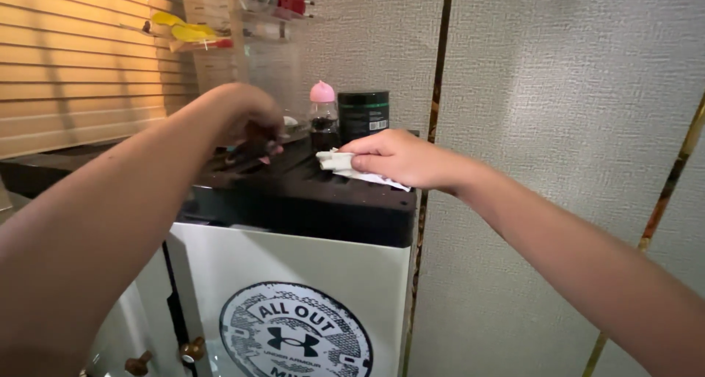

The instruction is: The recorder organizes items on top of a storage cabinet and wipes the surface with a tissue.

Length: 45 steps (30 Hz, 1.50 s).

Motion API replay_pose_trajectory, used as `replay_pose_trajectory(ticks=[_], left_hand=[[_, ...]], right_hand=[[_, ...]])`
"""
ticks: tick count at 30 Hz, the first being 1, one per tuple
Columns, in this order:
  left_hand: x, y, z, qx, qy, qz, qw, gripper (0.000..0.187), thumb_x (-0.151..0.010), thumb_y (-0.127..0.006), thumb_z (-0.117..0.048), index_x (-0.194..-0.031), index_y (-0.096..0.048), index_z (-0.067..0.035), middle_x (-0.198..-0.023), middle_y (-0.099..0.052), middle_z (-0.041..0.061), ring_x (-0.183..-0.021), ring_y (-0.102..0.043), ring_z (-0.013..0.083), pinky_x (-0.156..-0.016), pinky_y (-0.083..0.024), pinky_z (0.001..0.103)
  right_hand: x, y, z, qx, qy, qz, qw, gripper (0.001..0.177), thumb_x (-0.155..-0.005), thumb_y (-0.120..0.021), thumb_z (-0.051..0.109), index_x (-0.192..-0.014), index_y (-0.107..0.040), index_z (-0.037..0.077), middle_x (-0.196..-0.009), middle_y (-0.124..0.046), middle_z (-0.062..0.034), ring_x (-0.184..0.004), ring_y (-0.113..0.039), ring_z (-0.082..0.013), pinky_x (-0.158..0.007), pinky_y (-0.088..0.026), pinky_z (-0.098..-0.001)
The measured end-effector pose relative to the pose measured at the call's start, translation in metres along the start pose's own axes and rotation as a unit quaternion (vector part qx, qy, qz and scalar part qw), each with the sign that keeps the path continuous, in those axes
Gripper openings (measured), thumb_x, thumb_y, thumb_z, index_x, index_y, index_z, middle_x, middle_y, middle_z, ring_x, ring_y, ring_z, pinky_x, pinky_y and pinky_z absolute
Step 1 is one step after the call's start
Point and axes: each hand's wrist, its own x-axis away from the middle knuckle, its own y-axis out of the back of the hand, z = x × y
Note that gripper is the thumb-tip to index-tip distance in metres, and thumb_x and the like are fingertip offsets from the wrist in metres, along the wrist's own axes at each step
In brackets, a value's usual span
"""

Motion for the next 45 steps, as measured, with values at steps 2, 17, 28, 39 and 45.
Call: replay_pose_trajectory(ticks=[2,17,28,39,45], left_hand=[[-0.003,0.003,0.005,0.002,0.003,0.018,1.000,0.023,-0.093,-0.057,-0.025,-0.083,-0.064,-0.006,-0.074,-0.072,0.008,-0.065,-0.068,0.0223,-0.065,-0.056,0.039],[0.068,-0.026,-0.028,0.083,-0.101,0.006,0.991,0.019,-0.092,-0.055,-0.012,-0.095,-0.070,-0.001,-0.092,-0.075,0.010,-0.081,-0.073,0.0195,-0.067,-0.063,0.034],[0.145,-0.017,0.060,0.127,-0.198,-0.123,0.964,0.031,-0.099,-0.057,-0.028,-0.109,-0.074,-0.004,-0.098,-0.076,0.009,-0.086,-0.073,0.0168,-0.073,-0.064,0.036],[0.091,0.038,0.182,-0.074,-0.356,-0.363,0.858,0.039,-0.086,-0.080,-0.021,-0.123,-0.080,-0.009,-0.101,-0.082,0.013,-0.086,-0.073,0.0214,-0.078,-0.059,0.034],[0.105,0.018,0.185,-0.122,-0.433,-0.376,0.810,0.047,-0.080,-0.083,-0.023,-0.126,-0.073,-0.017,-0.101,-0.078,0.005,-0.090,-0.072,0.0182,-0.085,-0.056,0.035]], right_hand=[[-0.003,0.000,-0.004,0.011,0.011,0.001,1.000,0.036,-0.099,-0.055,0.024,-0.129,-0.070,0.012,-0.085,-0.067,0.0042,-0.077,-0.058,-0.0064,-0.069,-0.049,-0.0273],[-0.001,-0.001,-0.001,0.055,0.022,-0.036,0.998,0.035,-0.094,-0.057,0.020,-0.125,-0.071,0.011,-0.086,-0.072,-0.0015,-0.078,-0.064,-0.0102,-0.071,-0.052,-0.0293],[0.000,-0.004,0.006,0.096,-0.033,-0.121,0.987,0.030,-0.099,-0.055,0.027,-0.123,-0.071,0.016,-0.081,-0.074,-0.0060,-0.071,-0.065,-0.0148,-0.066,-0.051,-0.0323],[-0.029,-0.009,0.004,0.119,0.074,-0.226,0.964,0.028,-0.100,-0.055,0.024,-0.118,-0.071,0.010,-0.085,-0.072,-0.0075,-0.075,-0.069,-0.0170,-0.067,-0.053,-0.0338],[-0.061,-0.008,0.030,0.185,0.034,-0.225,0.956,0.031,-0.099,-0.056,0.029,-0.119,-0.072,0.013,-0.086,-0.074,-0.0122,-0.074,-0.071,-0.0246,-0.067,-0.053,-0.0388]])
